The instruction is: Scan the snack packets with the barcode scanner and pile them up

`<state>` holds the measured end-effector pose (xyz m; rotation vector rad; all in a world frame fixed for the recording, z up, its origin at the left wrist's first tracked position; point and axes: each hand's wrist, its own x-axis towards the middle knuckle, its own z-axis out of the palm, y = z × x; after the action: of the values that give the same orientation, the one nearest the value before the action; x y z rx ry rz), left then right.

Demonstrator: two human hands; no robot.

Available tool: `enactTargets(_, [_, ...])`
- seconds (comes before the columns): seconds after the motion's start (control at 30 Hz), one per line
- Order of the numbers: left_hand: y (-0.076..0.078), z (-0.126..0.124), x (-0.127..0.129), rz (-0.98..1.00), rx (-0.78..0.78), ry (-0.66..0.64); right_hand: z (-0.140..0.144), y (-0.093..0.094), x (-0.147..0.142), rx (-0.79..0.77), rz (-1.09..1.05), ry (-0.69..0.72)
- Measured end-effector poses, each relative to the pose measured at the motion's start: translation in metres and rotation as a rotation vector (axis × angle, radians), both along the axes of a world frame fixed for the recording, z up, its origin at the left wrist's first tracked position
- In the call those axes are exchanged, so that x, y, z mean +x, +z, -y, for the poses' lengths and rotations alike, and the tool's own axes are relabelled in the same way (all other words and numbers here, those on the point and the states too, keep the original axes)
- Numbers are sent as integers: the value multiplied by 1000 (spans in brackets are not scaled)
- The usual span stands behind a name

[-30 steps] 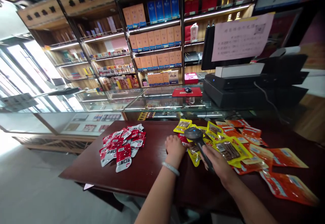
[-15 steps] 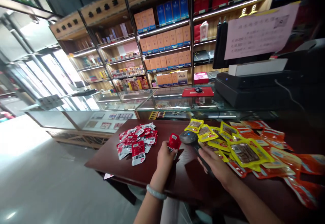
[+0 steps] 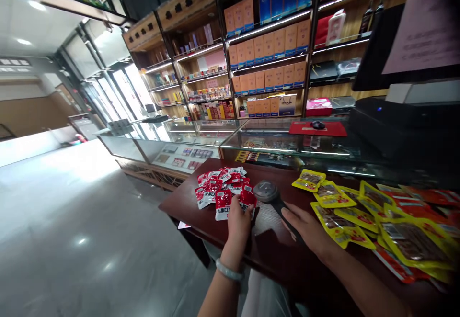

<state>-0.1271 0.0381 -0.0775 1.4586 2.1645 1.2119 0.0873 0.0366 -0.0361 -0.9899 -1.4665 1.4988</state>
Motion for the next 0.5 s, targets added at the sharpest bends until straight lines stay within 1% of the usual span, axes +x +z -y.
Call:
enactTargets(0.07, [5,-3,-16,-98,27,91,-3,0,-5,15,38,15])
enactTargets(0.13, [12,-10,-33,-200,20,171,-6,2,-10,42,70,38])
enactTargets(0.2, [18,-18,-47,-294,-44,245,-10,6,-15,86,81,55])
enactTargets(0.27, [21,-26,-57,-392,-130,320,-13,9,-19,129,74,55])
enactTargets(0.37, [21,-35,-60,-522,-191,412,-18,13,-19,155,63,37])
enactTargets(0.5, [23,-41,-49,-616,-134,442,-26,18,-7,165,53,7])
